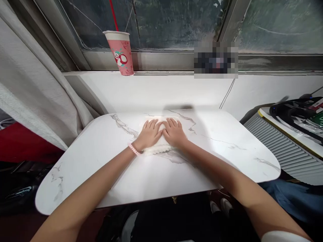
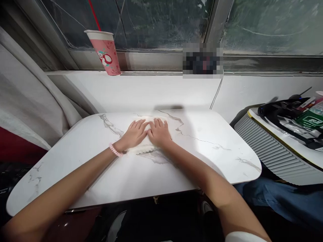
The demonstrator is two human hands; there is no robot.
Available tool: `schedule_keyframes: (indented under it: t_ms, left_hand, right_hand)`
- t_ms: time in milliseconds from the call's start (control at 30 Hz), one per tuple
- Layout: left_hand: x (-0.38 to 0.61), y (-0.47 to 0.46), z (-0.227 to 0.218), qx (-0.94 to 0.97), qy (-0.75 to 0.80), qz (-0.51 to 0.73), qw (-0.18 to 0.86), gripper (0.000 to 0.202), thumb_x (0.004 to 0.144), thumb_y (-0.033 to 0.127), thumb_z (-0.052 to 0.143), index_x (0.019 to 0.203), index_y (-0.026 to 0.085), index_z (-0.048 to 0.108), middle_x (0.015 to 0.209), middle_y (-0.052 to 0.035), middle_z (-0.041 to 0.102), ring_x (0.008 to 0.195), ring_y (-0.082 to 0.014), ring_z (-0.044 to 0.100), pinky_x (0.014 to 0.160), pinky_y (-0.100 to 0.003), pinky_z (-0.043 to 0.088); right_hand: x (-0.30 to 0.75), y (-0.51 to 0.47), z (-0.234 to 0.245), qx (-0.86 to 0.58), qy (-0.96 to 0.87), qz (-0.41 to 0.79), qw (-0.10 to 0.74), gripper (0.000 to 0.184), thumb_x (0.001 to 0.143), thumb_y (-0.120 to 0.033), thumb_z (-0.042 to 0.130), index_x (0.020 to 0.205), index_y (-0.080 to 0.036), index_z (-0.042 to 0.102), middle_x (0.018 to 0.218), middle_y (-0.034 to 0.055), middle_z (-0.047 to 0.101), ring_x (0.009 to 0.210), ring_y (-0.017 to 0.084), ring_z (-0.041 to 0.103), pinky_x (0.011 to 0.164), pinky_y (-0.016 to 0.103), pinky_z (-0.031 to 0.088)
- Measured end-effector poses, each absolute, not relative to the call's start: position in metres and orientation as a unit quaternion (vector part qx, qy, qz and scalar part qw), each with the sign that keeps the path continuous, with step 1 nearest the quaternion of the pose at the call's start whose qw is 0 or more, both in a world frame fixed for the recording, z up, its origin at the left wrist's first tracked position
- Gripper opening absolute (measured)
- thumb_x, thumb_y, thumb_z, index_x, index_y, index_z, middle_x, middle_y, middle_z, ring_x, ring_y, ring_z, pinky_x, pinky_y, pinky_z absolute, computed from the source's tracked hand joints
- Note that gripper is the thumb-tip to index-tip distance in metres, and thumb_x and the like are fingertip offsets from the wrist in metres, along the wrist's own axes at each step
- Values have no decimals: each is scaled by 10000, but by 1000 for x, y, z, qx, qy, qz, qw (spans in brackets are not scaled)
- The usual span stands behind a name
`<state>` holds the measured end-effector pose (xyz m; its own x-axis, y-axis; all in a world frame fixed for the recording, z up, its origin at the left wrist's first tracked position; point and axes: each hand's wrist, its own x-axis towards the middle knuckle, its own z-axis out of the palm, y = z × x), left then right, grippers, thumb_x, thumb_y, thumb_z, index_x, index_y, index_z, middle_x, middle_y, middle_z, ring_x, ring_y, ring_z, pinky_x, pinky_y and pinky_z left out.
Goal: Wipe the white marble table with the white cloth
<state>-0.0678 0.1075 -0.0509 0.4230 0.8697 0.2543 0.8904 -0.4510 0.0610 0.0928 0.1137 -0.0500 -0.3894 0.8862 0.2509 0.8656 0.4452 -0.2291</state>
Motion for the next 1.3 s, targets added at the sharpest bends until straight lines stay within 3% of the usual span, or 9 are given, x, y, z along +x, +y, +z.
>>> schedule_keyframes:
  t_ms: [200, 433, 667, 800, 933, 1133, 1300]
  left_hand:
    - [-58, 14, -53, -844, -508, -161, 61, 491, 993, 334, 272, 1406, 118, 424, 1481, -198, 433, 1411, -319, 342, 1160, -575, 240]
    - [-64, -35, -50, -849, -501, -167, 28, 474, 995, 346, 312, 1432, 187, 406, 1510, -134, 412, 1435, -271, 309, 1175, -549, 267]
    - [-99, -46, -49, -855, -493, -156, 28, 509, 987, 367, 355, 1480, 244, 334, 1503, -83, 435, 1417, -258, 351, 1171, -524, 303]
    - [-126, -47, -45, -855, -495, -149, 28, 531, 981, 388, 373, 1499, 303, 291, 1522, -37, 412, 1396, -252, 389, 1154, -498, 347]
    - [-151, -35, -47, -844, -518, -137, 30, 517, 978, 414, 347, 1486, 324, 311, 1516, -26, 422, 1381, -257, 410, 1153, -493, 341]
    - [-156, 35, -55, -818, -560, -126, 45, 508, 977, 377, 228, 1402, 181, 426, 1468, -150, 457, 1378, -291, 391, 1151, -546, 272]
    - [-144, 133, -50, -822, -555, -124, 21, 487, 966, 348, 249, 1376, 163, 436, 1464, -143, 451, 1380, -262, 373, 1167, -501, 237]
  right_hand:
    - [109, 30, -51, -481, -860, 28, 168, 496, 958, -281, 327, 1403, -116, 474, 1522, 160, 386, 1426, 307, 279, 1175, 533, 153]
    - [110, -21, -47, -477, -858, 61, 181, 519, 951, -315, 374, 1426, -126, 461, 1542, 174, 345, 1449, 332, 232, 1181, 587, 136]
    - [88, -34, -43, -449, -861, 163, 173, 636, 932, -339, 424, 1527, -164, 281, 1609, 140, 182, 1495, 325, 36, 1187, 606, 115]
    - [69, -38, -40, -419, -867, 202, 176, 678, 919, -342, 452, 1542, -181, 239, 1614, 138, 151, 1491, 342, 22, 1174, 628, 121]
    - [44, -22, -42, -401, -878, 196, 175, 657, 921, -357, 440, 1526, -154, 284, 1610, 157, 162, 1487, 363, 50, 1165, 638, 94]
    - [19, 56, -49, -437, -870, 139, 182, 642, 920, -379, 407, 1500, -113, 331, 1578, 156, 276, 1472, 304, 184, 1190, 556, 74]
    - [20, 143, -51, -486, -851, 105, 169, 610, 941, -360, 362, 1494, -105, 326, 1584, 125, 273, 1475, 256, 186, 1191, 518, 80]
